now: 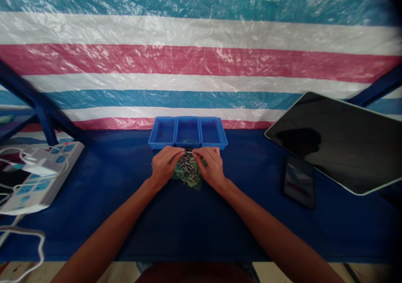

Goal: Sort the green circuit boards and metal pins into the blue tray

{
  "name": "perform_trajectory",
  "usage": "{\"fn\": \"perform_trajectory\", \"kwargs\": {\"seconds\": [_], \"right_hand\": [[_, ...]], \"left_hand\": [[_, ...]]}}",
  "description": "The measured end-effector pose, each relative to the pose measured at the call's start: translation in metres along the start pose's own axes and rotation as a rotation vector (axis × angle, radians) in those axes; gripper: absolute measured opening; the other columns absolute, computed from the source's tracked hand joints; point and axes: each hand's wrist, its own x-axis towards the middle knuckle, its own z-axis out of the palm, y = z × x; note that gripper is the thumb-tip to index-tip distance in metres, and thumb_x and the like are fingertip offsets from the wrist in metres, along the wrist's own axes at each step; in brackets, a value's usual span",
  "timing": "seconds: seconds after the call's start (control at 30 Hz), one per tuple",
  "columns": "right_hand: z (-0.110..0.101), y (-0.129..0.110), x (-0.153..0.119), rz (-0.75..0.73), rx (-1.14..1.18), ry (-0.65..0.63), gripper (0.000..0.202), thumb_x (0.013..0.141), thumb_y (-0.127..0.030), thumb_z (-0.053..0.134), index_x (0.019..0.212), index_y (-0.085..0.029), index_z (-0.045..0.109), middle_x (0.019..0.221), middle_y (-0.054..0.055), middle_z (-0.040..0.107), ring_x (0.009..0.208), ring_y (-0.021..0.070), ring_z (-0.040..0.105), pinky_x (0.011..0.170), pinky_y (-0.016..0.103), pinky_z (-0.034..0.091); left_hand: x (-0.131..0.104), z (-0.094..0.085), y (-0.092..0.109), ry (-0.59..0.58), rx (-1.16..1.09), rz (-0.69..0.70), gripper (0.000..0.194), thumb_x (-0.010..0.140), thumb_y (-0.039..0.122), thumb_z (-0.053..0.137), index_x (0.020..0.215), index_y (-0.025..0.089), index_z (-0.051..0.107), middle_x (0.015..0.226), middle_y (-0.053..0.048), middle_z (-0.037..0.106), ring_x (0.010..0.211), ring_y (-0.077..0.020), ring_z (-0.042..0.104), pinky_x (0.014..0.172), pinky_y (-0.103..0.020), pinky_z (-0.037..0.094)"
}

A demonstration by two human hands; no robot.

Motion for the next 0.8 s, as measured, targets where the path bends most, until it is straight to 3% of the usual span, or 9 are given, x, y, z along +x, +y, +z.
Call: {"fn": "perform_trajectory", "kwargs": {"seconds": [0.17, 0.4, 0.57, 0.67, 0.8], "right_hand": [[0.001, 0.001, 0.001, 0.008, -0.009, 0.007, 0.020, 0.093, -0.026, 0.048, 0.103, -0.020, 0.064, 0.095, 0.005, 0.070, 0.090, 0.0164, 0.063, 0.083, 0.034, 0.039], [0.002, 0.003, 0.003, -0.017, 0.035, 0.053, 0.019, 0.093, -0.021, 0.046, 0.102, -0.020, 0.063, 0.092, 0.004, 0.070, 0.087, 0.0153, 0.062, 0.081, 0.034, 0.039], [0.002, 0.004, 0.003, -0.013, 0.038, 0.047, 0.019, 0.093, -0.020, 0.046, 0.102, -0.021, 0.063, 0.093, 0.004, 0.070, 0.087, 0.0157, 0.062, 0.081, 0.034, 0.039], [0.003, 0.004, 0.002, -0.010, 0.032, 0.037, 0.019, 0.093, -0.020, 0.046, 0.101, -0.020, 0.063, 0.093, 0.005, 0.069, 0.087, 0.0160, 0.062, 0.081, 0.034, 0.039], [0.004, 0.006, 0.000, -0.021, 0.017, 0.034, 0.019, 0.092, -0.019, 0.047, 0.101, -0.020, 0.063, 0.093, 0.005, 0.069, 0.088, 0.0155, 0.062, 0.082, 0.033, 0.039]], "left_hand": [[0.003, -0.004, -0.004, 0.079, 0.023, 0.029, 0.013, 0.088, 0.018, 0.057, 0.093, 0.019, 0.069, 0.087, -0.003, 0.072, 0.081, -0.0143, 0.066, 0.079, -0.029, 0.053], [0.021, -0.018, -0.025, 0.392, 0.198, -0.012, 0.012, 0.085, 0.020, 0.062, 0.095, 0.019, 0.070, 0.088, -0.004, 0.073, 0.078, -0.0161, 0.066, 0.075, -0.032, 0.053], [0.025, -0.025, -0.046, 0.436, 0.302, -0.030, 0.014, 0.086, 0.024, 0.061, 0.095, 0.019, 0.070, 0.086, -0.005, 0.073, 0.081, -0.0178, 0.065, 0.075, -0.033, 0.052], [0.026, -0.026, -0.054, 0.335, 0.430, -0.072, 0.016, 0.088, 0.025, 0.057, 0.095, 0.020, 0.070, 0.090, -0.006, 0.073, 0.091, -0.0207, 0.064, 0.083, -0.037, 0.048], [0.023, -0.020, -0.055, 0.005, 0.562, -0.157, 0.025, 0.091, 0.028, 0.050, 0.110, 0.020, 0.065, 0.116, -0.009, 0.066, 0.117, -0.0269, 0.052, 0.095, -0.045, 0.039]]}}
